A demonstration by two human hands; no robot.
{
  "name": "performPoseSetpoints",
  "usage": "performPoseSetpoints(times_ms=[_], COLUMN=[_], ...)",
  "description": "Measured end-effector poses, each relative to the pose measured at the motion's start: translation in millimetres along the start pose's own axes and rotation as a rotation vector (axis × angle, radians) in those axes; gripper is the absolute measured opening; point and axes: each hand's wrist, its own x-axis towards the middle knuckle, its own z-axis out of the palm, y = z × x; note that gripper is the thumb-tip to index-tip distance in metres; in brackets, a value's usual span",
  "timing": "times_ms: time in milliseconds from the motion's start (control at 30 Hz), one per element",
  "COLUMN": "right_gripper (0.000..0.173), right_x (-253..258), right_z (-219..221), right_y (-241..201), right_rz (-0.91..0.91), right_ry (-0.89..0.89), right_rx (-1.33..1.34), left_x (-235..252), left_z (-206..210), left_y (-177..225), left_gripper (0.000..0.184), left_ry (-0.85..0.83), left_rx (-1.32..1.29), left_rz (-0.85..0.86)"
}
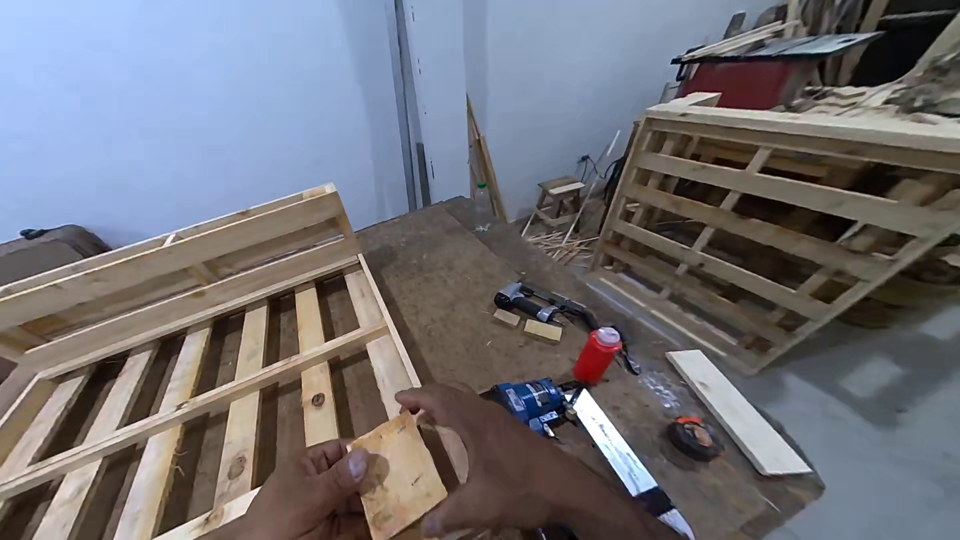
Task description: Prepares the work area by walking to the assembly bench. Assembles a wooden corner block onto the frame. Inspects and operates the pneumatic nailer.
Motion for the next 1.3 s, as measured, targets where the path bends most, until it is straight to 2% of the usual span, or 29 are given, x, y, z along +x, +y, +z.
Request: performPoseSetpoints(times_ms=[67,233,367,700,767,833,900,967,1000,1033,1133,1200,1300], right_gripper=[0.099,0.086,0.084,0.091,0.095,0.086,0.059,0.037,0.034,0.036,0.046,0.055,0.068], right_x=[0.3,2.9,2.1,-4.6,-10.1,-19.5,-34.3,-55.8,-70.0,-85.4,-128.3,-152.1,-162.6], right_z=[4.8,6.7,3.0,5.4,7.3,12.7,18.8,23.2,26.4,31.4,74.9,114.6,157.8], right_y=[5.7,14.9,16.2,25.7,26.9,34.3,50.1,73.6,86.1,96.8,126.1,144.0,162.2], right_rz=[-0.026,-0.028,-0.039,-0.06,-0.059,-0.048,0.048,0.267,0.425,0.61,1.114,1.252,1.277], right_ry=[-0.017,-0.037,-0.039,-0.007,0.052,0.266,0.54,0.682,0.647,0.524,0.016,-0.093,-0.086], right_rx=[0.008,0.007,-0.02,0.05,0.13,0.273,0.345,0.219,0.097,-0.024,-0.184,-0.2,-0.322], left_x=[-5.6,-4.0,3.7,6.7,6.8,5.6,4.1,3.1,3.5,3.9,4.6,5.1,6.0], left_z=[-3.0,-8.6,-3.9,-4.2,-4.9,-4.8,-5.8,-7.6,-8.5,-8.5,-5.3,-4.4,-5.0], left_y=[-2.1,-4.6,-2.1,-9.3,-10.9,-10.8,-11.7,-13.2,-13.3,-12.8,-9.5,-7.4,-5.8], left_gripper=[0.014,0.018,0.017,0.023,0.024,0.025,0.024,0.022,0.022,0.023,0.022,0.02,0.019], left_ry=[0.001,-0.069,-0.096,-0.076,-0.079,-0.081,-0.073,-0.06,-0.058,-0.057,-0.079,-0.094,-0.115], left_rx=[0.033,0.22,0.203,0.153,0.158,0.171,0.186,0.2,0.205,0.207,0.207,0.211,0.21], left_rz=[0.003,-0.035,-0.065,-0.004,0.009,0.013,0.014,0.013,0.013,0.014,0.008,-0.013,-0.038])
